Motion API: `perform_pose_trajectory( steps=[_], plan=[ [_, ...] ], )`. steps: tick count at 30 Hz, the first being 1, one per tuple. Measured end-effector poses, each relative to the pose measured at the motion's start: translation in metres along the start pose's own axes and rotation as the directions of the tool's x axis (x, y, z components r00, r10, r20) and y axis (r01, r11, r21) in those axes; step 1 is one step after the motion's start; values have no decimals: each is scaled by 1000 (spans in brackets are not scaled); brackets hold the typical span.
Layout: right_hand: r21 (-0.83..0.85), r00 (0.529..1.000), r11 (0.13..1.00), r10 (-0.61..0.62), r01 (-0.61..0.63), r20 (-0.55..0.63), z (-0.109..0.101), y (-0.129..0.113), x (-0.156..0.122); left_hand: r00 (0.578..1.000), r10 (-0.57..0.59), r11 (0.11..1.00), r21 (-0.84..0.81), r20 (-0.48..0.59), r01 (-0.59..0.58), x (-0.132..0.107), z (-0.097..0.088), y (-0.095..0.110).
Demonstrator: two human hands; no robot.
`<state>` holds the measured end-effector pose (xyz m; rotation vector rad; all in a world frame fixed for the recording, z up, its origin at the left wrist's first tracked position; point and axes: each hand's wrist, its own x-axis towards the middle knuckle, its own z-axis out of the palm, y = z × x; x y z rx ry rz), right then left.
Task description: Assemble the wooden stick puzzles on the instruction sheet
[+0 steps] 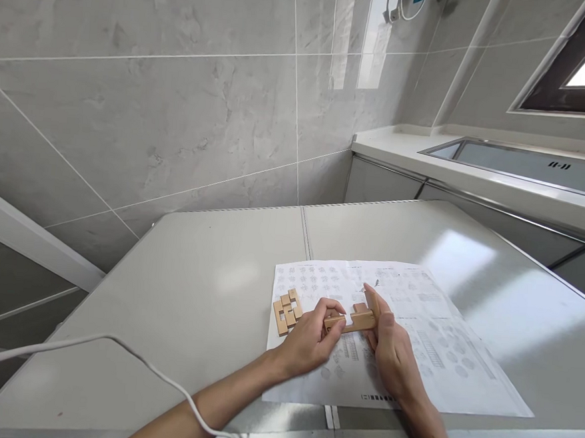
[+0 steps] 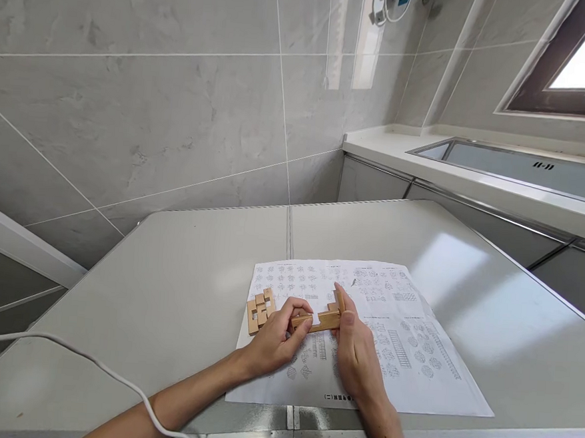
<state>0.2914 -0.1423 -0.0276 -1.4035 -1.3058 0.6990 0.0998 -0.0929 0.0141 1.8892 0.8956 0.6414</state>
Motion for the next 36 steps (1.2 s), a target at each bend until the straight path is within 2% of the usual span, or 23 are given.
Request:
perform_pose_trajectory(
  steps=[3, 12, 19, 23, 31, 36],
  plan=[
    [27, 999, 999, 38, -38, 7, 1, -1, 0, 1000, 10, 1000, 28, 12, -10, 0, -1, 1],
    [47, 996, 998, 35, -39, 84, 0, -8, -3, 999, 0, 999, 32, 39, -1, -1, -3, 4],
    [24, 996, 999, -37, 35, 83, -1, -10, 0, 999, 17, 1000, 7, 27, -17, -2, -1, 3],
    [56, 992, 998, -28, 21, 124, -1, -15, 0, 999, 28, 1000, -13, 24, -28, -2, 0, 3],
    [157, 992, 987, -41, 22, 117, 3, -24, -2, 998, 25, 996, -88, -54, -30, -1, 4, -2],
    [53, 995, 998, -29, 24, 99, 4, -21, 0, 992, -5, 968, -250, -122, -26, 3, 7, -3]
  ],
)
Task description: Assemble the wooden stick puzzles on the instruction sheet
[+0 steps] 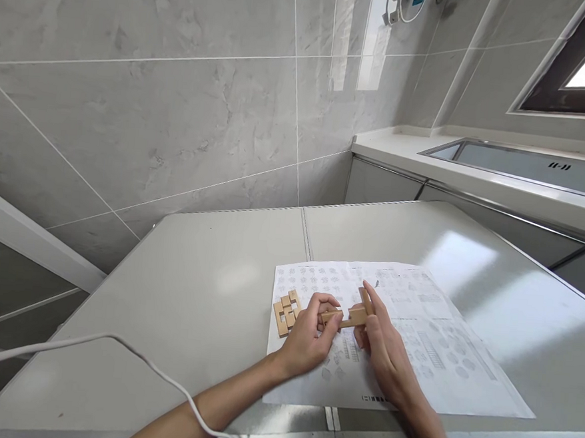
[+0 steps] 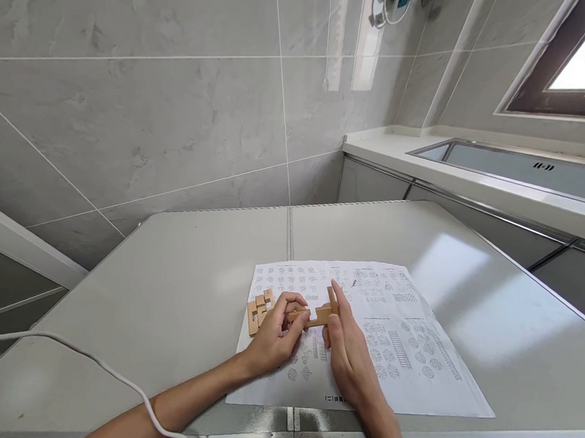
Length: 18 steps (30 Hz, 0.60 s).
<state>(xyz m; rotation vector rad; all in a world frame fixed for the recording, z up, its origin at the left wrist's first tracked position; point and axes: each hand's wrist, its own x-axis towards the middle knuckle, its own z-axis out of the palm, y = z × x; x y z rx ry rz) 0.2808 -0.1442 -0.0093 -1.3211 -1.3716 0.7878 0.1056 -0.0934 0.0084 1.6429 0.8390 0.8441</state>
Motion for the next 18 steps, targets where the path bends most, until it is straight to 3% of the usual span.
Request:
perform_pose_trajectory(
  steps=[5, 10, 18],
  plan=[
    [-98, 998, 994, -48, 51, 27, 2, -3, 1, 997, -38, 992, -120, -73, 29, 2, 1, -6],
    [-115, 996, 990, -70, 77, 57, 3, 0, 2, 998, -59, 978, -201, -13, 56, 3, 2, -11],
    [-114, 993, 989, -82, 91, 83, 4, 4, 2, 999, -50, 983, -176, 21, 53, 3, 1, -13]
  ],
)
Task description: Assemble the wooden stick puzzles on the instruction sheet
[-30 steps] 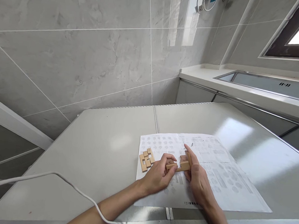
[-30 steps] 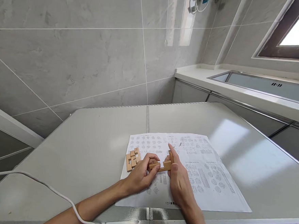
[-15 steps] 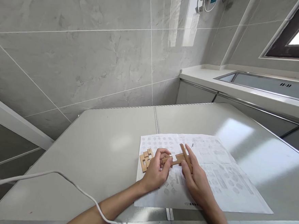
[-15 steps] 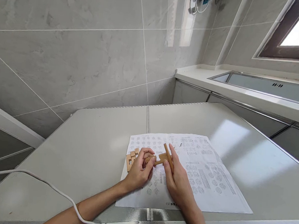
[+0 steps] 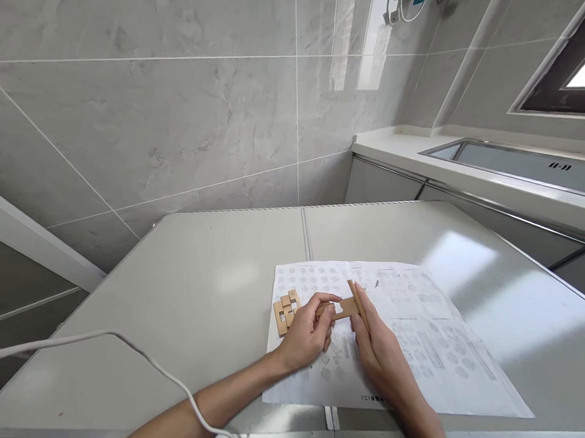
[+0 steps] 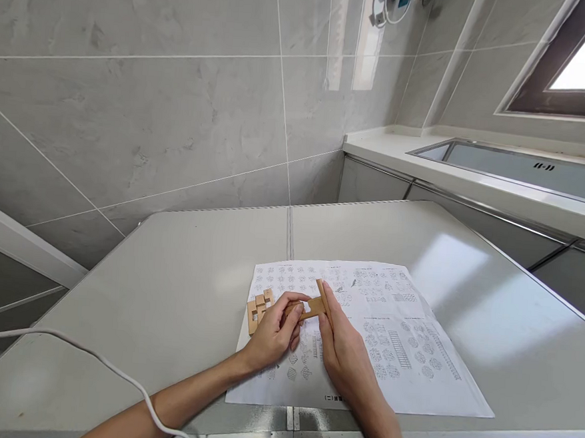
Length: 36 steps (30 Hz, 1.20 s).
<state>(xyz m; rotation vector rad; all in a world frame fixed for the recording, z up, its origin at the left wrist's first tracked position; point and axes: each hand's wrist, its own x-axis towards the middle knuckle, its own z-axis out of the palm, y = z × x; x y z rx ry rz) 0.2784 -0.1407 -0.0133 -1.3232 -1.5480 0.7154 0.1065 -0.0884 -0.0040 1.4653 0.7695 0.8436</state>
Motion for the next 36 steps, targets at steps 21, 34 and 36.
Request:
perform_pose_trajectory(
  steps=[21, 34, 36],
  plan=[
    [-197, 997, 979, -48, 59, 60, 8, 4, 0, 997, 6, 995, 97, -73, 1, 1, 2, 0],
    [-184, 994, 983, 32, -12, 105, 6, 5, -3, 998, 15, 995, 104, -61, -8, 0, 2, 4],
    [-171, 995, 985, 37, -21, 89, 6, 2, -3, 999, 1, 996, 88, -39, 3, -1, 2, 4]
  ],
)
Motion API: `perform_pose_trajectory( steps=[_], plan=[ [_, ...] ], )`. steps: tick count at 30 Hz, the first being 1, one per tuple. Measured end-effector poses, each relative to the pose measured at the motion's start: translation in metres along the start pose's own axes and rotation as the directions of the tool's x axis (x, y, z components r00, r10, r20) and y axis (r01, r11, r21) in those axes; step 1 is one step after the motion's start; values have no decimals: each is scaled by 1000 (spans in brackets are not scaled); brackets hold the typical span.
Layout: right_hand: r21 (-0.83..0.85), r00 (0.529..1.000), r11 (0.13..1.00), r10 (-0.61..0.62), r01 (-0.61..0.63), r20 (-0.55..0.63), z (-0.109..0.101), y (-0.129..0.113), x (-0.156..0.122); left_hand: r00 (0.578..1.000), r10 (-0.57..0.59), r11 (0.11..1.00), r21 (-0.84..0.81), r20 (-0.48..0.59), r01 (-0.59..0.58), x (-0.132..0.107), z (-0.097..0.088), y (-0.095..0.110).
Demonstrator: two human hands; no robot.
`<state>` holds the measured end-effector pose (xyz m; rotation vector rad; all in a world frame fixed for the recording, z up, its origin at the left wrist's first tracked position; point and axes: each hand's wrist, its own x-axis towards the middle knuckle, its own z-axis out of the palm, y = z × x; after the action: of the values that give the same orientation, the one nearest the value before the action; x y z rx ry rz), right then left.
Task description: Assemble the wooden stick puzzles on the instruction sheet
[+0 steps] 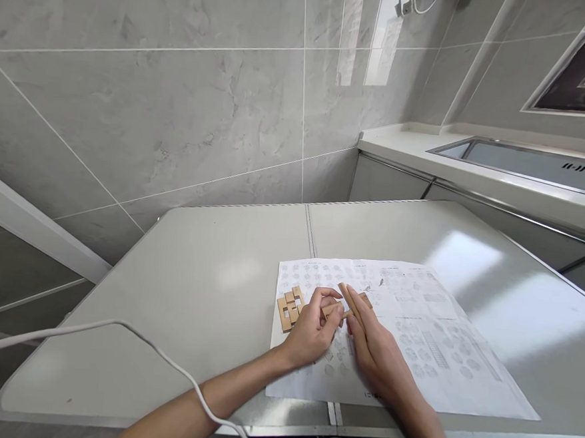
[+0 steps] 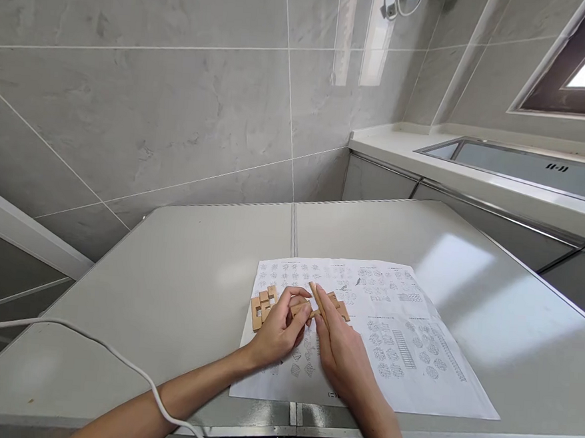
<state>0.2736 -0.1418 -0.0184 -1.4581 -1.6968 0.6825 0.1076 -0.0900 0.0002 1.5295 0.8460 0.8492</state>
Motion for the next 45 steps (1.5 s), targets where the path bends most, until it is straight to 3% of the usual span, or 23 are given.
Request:
perform_pose_trajectory(
  steps=[6, 9, 15, 20, 24, 28, 35, 40, 42, 45],
  plan=[
    [39, 997, 999, 13, -9, -80, -2, -5, -1, 993, -37, 988, -143, 109, 52, 1, 1, -3],
    [11, 990, 997, 74, -73, -120, -8, -2, -6, 996, -30, 980, -192, 85, 46, 2, 2, -6],
    [-91, 948, 994, 27, -59, -317, -28, 10, -18, 999, -3, 979, -205, 32, 10, 2, 3, -9],
    [-271, 953, 940, 135, -210, -270, -29, 31, -24, 999, -2, 982, -188, 36, 8, 1, 2, -6],
    [-305, 957, 929, 133, -211, -256, -20, 42, -22, 999, 16, 986, -169, 37, -10, 2, 2, -7],
    [-300, 961, 936, 106, -184, -257, -18, 38, -19, 999, 20, 990, -143, 37, -15, 1, 1, -6],
    [-68, 939, 949, 290, -307, -185, -36, 26, -22, 998, 51, 997, -62, 47, -48, -4, 1, 0],
    [244, 815, 896, 441, -372, -375, -53, 15, -20, 995, 76, 995, 62, 63, -80, -7, 1, 3],
    [480, 779, 807, 530, -342, -336, -59, 6, -21, 993, 94, 986, 132, 69, -103, -8, 1, 5],
    [795, 787, 509, 613, -329, -67, -68, -8, -25, 990, 110, 961, 243, 89, -129, -8, 1, 7]
  ],
)
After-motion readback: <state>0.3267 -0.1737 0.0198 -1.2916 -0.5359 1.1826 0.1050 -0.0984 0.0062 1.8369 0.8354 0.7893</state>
